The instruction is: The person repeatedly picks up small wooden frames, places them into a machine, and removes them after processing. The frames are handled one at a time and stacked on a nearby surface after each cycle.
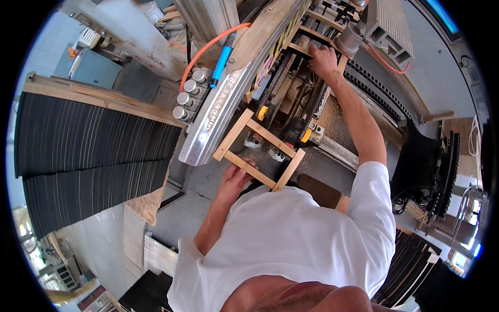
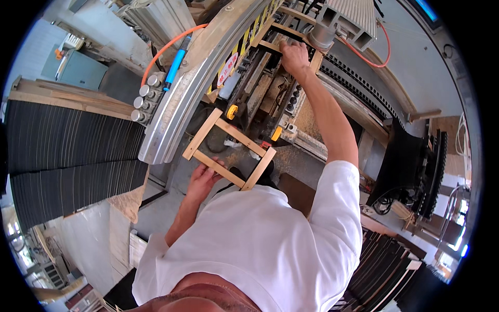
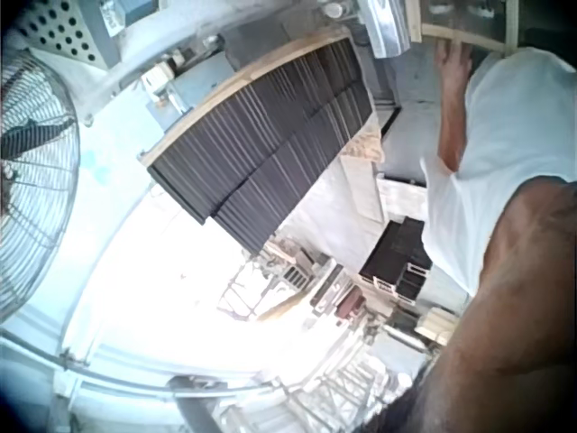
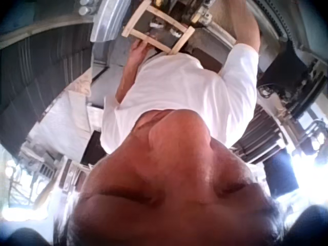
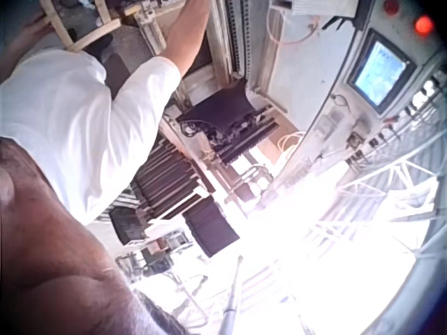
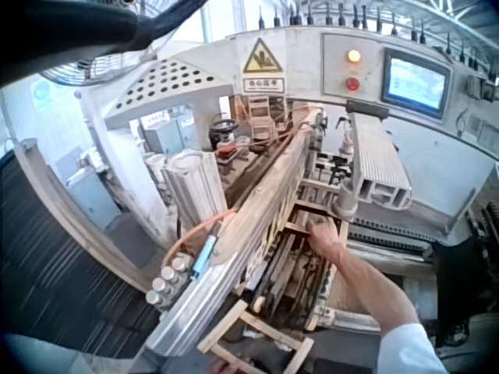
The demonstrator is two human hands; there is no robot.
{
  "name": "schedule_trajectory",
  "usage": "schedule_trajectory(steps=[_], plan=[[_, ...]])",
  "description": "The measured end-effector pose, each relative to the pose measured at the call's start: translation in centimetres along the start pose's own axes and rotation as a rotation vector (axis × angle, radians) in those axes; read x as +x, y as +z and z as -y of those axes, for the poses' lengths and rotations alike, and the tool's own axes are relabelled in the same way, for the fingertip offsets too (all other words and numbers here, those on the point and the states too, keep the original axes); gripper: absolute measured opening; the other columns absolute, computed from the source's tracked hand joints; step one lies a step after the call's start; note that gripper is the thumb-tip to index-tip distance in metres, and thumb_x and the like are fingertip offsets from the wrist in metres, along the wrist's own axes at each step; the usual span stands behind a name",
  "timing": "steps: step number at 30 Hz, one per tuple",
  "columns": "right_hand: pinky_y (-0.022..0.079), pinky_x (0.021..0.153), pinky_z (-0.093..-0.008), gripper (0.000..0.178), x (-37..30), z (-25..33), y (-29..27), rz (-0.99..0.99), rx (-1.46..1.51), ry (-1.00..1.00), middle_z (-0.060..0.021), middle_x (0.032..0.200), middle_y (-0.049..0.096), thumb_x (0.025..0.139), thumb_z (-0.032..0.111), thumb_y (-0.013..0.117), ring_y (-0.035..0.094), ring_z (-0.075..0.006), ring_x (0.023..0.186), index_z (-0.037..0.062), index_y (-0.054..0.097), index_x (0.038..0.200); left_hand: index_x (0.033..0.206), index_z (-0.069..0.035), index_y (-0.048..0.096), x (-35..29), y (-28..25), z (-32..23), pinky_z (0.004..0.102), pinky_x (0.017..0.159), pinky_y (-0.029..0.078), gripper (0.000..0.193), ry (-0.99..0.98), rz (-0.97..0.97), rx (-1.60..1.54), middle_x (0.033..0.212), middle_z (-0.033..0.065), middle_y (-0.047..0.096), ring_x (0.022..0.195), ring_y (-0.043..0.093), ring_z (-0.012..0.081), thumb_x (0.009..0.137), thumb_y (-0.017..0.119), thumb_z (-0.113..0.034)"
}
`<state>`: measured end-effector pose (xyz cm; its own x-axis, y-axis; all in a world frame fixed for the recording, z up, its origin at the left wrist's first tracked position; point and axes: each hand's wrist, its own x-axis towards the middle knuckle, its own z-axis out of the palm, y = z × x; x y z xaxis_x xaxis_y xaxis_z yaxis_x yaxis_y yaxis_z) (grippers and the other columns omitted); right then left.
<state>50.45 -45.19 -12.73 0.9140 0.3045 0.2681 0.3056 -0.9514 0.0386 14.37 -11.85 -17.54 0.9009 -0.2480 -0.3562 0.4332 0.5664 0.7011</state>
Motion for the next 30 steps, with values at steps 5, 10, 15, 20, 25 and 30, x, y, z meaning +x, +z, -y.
schedule_trajectory(steps=[5,10,15,20,25,30], plan=[[0.037,0.083,-0.0348,0.027,3.3,0.0,-0.6,0.164,-0.373,-0.052,-0.0113,0.084,0.069,0.076,0.009,0.064,0.059,-0.0266,0.098,0.0037,0.054,0.101,0.128,-0.002,0.046,-2.2,-2.8,-0.7,0.0404,0.096,0.047,0.033,-0.015,-0.136,0.043,0.12,0.0112,0.056,0.114,0.056,0.0239,0.097,0.05,-0.014],[0.038,0.084,-0.0353,0.028,6.8,-1.9,0.5,0.181,-0.455,0.014,-0.0086,0.091,0.07,0.077,0.011,0.066,0.06,-0.0248,0.098,0.0067,0.056,0.103,0.126,-0.003,0.048,-3.4,-6.0,0.6,0.0396,0.095,0.048,0.032,0.05,-0.28,-0.054,0.122,0.0114,0.058,0.11,0.058,0.0217,0.096,0.053,-0.015],[0.039,0.084,-0.0382,0.019,8.9,-4.3,2.0,0.143,-0.374,-0.006,-0.0108,0.089,0.069,0.081,0.006,0.058,0.063,-0.0266,0.093,0.0101,0.06,0.099,0.125,-0.004,0.049,-3.6,-5.4,1.4,0.0401,0.095,0.047,0.035,0.086,-0.396,-0.101,0.121,0.0101,0.059,0.11,0.058,0.0221,0.095,0.056,-0.019],[0.045,0.083,-0.0435,0.018,10.1,-5.9,1.9,0.217,-0.199,-0.041,-0.0112,0.093,0.068,0.081,0.007,0.058,0.064,-0.03,0.096,0.0106,0.064,0.098,0.123,-0.002,0.049,-1.7,-3.6,2.3,0.0416,0.098,0.044,0.036,0.098,-0.45,-0.153,0.118,0.0104,0.06,0.112,0.057,0.0226,0.094,0.058,-0.022],[0.049,0.08,-0.0458,0.02,11.1,-7.1,2.3,0.27,-0.162,-0.051,-0.0142,0.092,0.067,0.075,0.003,0.06,0.064,-0.0327,0.096,0.0072,0.063,0.094,0.123,-0.001,0.05,0.3,-2.9,3.6,0.0408,0.096,0.045,0.036,0.105,-0.408,-0.162,0.117,0.0103,0.06,0.108,0.058,0.0223,0.094,0.058,-0.022],[0.05,0.079,-0.0452,0.022,11.1,-5.8,1.5,0.285,-0.188,-0.09,-0.0157,0.093,0.068,0.073,0.003,0.06,0.064,-0.0333,0.095,0.0059,0.061,0.094,0.122,-0.001,0.051,0.9,-2.3,5.0,0.0392,0.094,0.046,0.036,0.13,-0.479,-0.127,0.118,0.0099,0.06,0.106,0.058,0.0214,0.094,0.057,-0.022]])
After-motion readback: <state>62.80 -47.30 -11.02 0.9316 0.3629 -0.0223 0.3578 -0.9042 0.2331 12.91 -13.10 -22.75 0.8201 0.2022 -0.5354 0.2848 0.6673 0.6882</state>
